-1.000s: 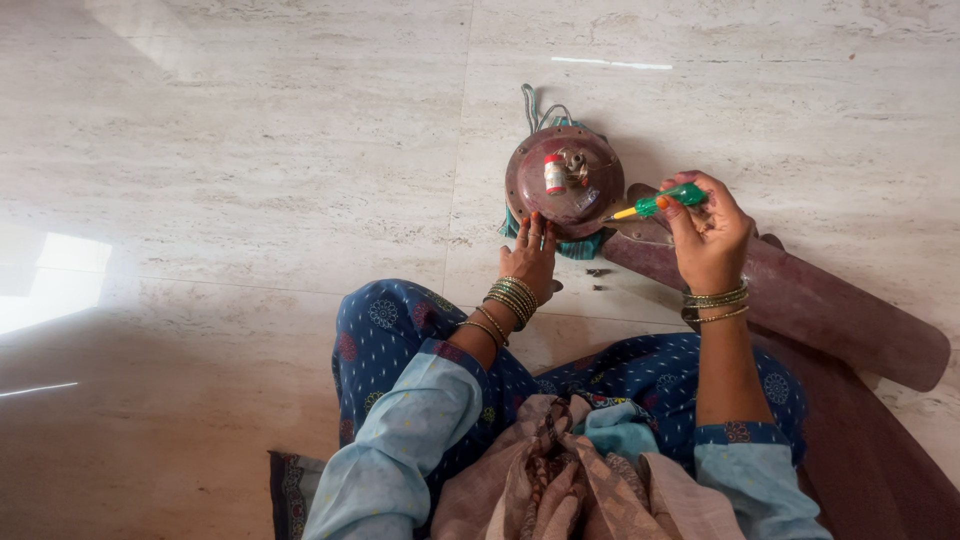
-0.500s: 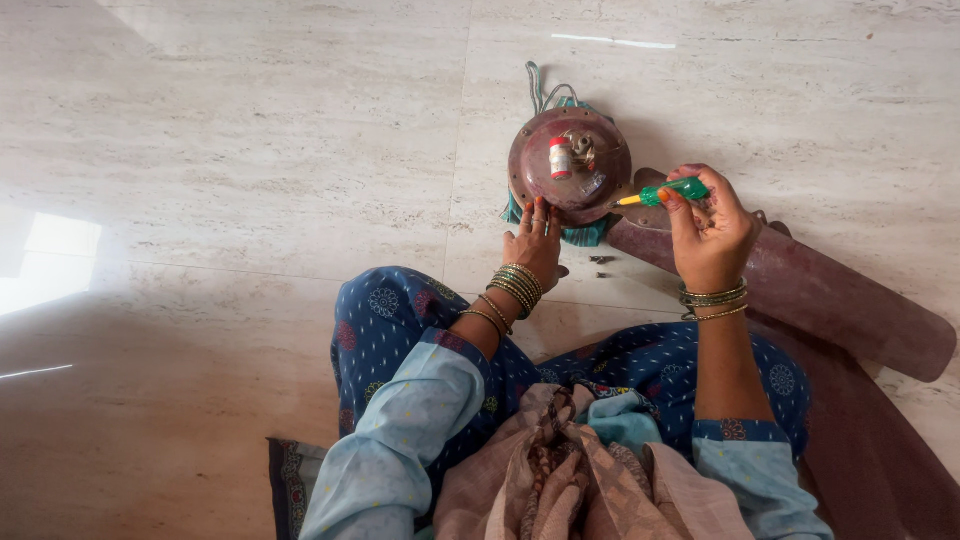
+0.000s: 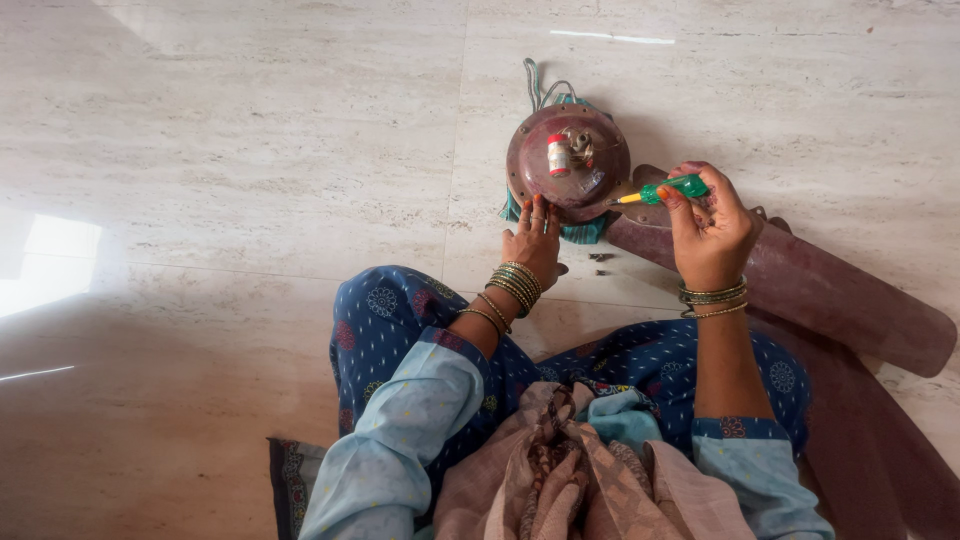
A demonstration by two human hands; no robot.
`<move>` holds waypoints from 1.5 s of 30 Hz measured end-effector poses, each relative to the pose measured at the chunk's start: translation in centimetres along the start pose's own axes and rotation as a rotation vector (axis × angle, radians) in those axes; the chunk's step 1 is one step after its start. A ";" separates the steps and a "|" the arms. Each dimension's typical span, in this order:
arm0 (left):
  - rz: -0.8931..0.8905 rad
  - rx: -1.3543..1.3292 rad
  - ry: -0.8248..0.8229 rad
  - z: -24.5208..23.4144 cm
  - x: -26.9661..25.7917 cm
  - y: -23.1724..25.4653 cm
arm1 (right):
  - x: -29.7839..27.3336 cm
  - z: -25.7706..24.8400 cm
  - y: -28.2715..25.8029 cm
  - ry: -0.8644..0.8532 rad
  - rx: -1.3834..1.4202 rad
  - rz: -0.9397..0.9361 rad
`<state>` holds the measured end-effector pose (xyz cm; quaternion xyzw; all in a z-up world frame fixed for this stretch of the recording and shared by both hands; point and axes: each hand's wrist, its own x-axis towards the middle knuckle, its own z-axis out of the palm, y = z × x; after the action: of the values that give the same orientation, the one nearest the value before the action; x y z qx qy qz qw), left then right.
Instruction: The person sits on the floor and uses a screwdriver to remove the screws holding the fan blades to the motor housing. They detach one blade and set it aside, then continue unscrewing the remaining blades.
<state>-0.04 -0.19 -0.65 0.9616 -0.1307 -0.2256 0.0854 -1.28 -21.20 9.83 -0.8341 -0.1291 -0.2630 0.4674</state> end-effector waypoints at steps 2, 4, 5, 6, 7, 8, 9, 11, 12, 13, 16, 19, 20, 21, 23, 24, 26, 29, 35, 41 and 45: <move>-0.001 -0.003 -0.010 -0.1 0.1 -0.1 | 0.1 0.1 0.0 0.007 -0.003 0.001; 0.001 -0.004 -0.006 0.0 0.1 -0.1 | 0.0 0.1 0.0 0.012 0.003 0.010; 0.002 -0.003 0.004 0.1 0.0 -0.1 | 0.0 0.1 0.0 0.014 -0.007 0.001; 0.004 -0.002 0.013 0.1 0.0 -0.1 | 0.0 0.1 0.0 0.017 -0.017 -0.007; 0.006 -0.002 0.010 0.1 0.0 -0.1 | 0.1 0.1 -0.1 0.019 -0.026 -0.016; 0.007 -0.001 0.008 0.1 0.0 -0.1 | 0.1 0.2 -0.2 0.018 -0.029 -0.014; 0.009 0.000 0.005 0.2 0.0 -0.1 | 0.1 0.2 -0.2 0.018 -0.033 -0.012; 0.006 -0.011 0.012 0.1 0.0 -0.1 | 0.1 0.1 -0.4 0.012 -0.035 -0.009; 0.005 -0.016 0.016 0.0 0.0 -0.1 | 0.1 0.1 -0.5 0.006 -0.032 -0.008; 0.002 -0.018 0.014 0.0 0.0 0.0 | 0.1 0.1 -0.6 0.000 -0.030 -0.007; 0.000 -0.018 0.009 0.0 -0.1 0.0 | 0.0 0.2 -0.7 0.014 -0.040 -0.027; 0.006 -0.013 0.012 0.1 -0.2 -0.1 | 0.0 0.7 -0.6 0.048 -0.026 -0.002; 0.006 -0.012 0.012 0.2 -0.3 -0.1 | -0.2 0.8 -0.6 0.066 -0.046 0.001; 0.009 -0.009 0.016 0.1 -0.2 0.0 | -0.2 1.0 -0.5 0.089 -0.067 0.001; 0.011 -0.003 0.009 0.0 -0.1 0.0 | -0.2 1.1 -0.4 0.124 -0.089 0.005; 0.009 0.000 0.006 -0.1 0.0 -0.1 | -0.1 1.1 -0.2 0.136 -0.088 0.010; 0.006 -0.002 0.005 0.0 -0.1 -0.1 | -0.3 1.2 0.0 0.143 -0.066 0.026; 0.005 0.001 0.002 0.0 -0.1 -0.1 | -0.3 1.1 0.2 0.118 -0.023 0.013; 0.007 -0.008 0.019 -0.1 -0.1 -0.2 | -0.5 0.9 -0.6 0.058 -0.071 -0.030; 0.008 0.005 0.030 0.2 -0.2 -0.1 | 0.4 0.7 -1.5 0.062 -0.117 -0.021; 0.004 -0.015 0.023 0.2 -0.1 -0.1 | 0.5 1.2 -1.8 0.102 -0.214 -0.116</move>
<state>-0.21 -0.10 -0.79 0.9633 -0.1298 -0.2152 0.0945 -1.33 -19.28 10.85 -0.8558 -0.1244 -0.3440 0.3658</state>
